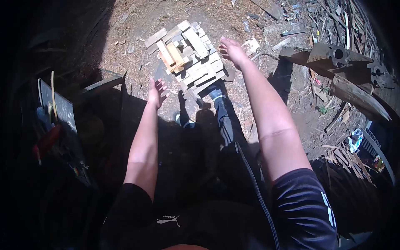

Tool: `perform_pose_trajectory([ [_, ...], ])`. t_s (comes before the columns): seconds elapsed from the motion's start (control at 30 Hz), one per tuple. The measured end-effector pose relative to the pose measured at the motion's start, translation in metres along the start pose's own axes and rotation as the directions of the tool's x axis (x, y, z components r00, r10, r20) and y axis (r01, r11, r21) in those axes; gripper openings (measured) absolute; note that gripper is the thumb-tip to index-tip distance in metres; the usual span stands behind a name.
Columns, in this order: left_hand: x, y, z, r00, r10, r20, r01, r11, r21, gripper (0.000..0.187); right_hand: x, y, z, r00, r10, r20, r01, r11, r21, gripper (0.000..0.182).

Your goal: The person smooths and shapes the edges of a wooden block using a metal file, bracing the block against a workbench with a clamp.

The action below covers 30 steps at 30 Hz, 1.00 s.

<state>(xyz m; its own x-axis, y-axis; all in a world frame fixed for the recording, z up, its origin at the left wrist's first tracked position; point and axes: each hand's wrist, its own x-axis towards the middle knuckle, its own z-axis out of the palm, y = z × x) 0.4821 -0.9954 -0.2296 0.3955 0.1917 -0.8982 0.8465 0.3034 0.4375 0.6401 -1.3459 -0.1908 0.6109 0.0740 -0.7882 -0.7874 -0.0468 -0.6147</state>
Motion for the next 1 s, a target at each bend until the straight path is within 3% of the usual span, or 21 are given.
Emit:
perform_pose_trajectory([
  [0.07,0.020,0.000,0.017,1.000,-0.009,-0.024,0.005,0.990,-0.143,0.088,0.027,0.004,0.006,0.999,0.022,0.025,-0.020,0.995,-0.101,0.055],
  [0.17,0.041,0.002,0.037,1.000,-0.007,0.017,0.009,0.985,-0.173,0.094,0.071,0.025,0.008,0.999,0.031,0.034,-0.025,0.984,-0.178,0.065],
  [0.23,0.038,0.006,0.050,0.998,-0.006,0.063,0.017,0.984,-0.176,0.100,0.074,0.025,0.014,0.993,0.091,0.076,-0.083,0.991,-0.105,0.067],
  [0.33,0.065,-0.010,0.055,0.985,0.015,0.170,0.046,0.937,-0.347,0.103,0.083,0.026,0.020,0.973,0.158,0.171,-0.149,0.987,-0.064,0.072],
  [0.43,0.080,-0.021,0.065,0.989,0.105,0.107,-0.046,0.894,-0.446,0.106,0.090,0.026,0.025,0.949,0.182,0.256,-0.181,0.983,-0.030,0.083],
  [0.47,0.071,-0.016,0.072,0.991,0.127,0.038,-0.092,0.869,-0.486,0.102,0.090,0.024,0.027,0.942,0.169,0.291,-0.170,0.985,-0.021,0.086],
  [0.57,0.050,-0.004,0.090,0.970,0.238,0.045,-0.177,0.824,-0.538,0.081,0.092,0.026,0.031,0.931,0.131,0.340,-0.146,0.989,0.019,0.092],
  [0.67,0.070,-0.018,0.090,0.915,0.403,0.019,-0.321,0.757,-0.570,0.060,0.079,0.016,0.043,0.946,0.141,0.293,-0.164,0.985,0.056,0.092],
  [0.73,0.085,-0.028,0.085,0.910,0.409,0.067,-0.289,0.742,-0.605,0.060,0.076,0.014,0.045,0.953,0.165,0.255,-0.169,0.986,-0.006,0.087],
  [0.83,0.106,-0.051,0.081,0.933,0.360,0.015,-0.258,0.695,-0.671,0.052,0.064,0.012,0.054,0.966,0.153,0.206,-0.153,0.988,-0.017,0.082],
  [0.93,0.086,-0.052,0.071,0.940,0.333,0.078,-0.188,0.693,-0.696,0.075,0.033,0.002,0.069,0.977,0.137,0.163,-0.132,0.990,-0.040,0.079],
  [1.0,0.077,-0.061,0.065,0.957,0.291,0.012,-0.194,0.668,-0.719,0.095,0.017,-0.002,0.075,0.968,0.154,0.197,-0.145,0.988,-0.056,0.078],
])
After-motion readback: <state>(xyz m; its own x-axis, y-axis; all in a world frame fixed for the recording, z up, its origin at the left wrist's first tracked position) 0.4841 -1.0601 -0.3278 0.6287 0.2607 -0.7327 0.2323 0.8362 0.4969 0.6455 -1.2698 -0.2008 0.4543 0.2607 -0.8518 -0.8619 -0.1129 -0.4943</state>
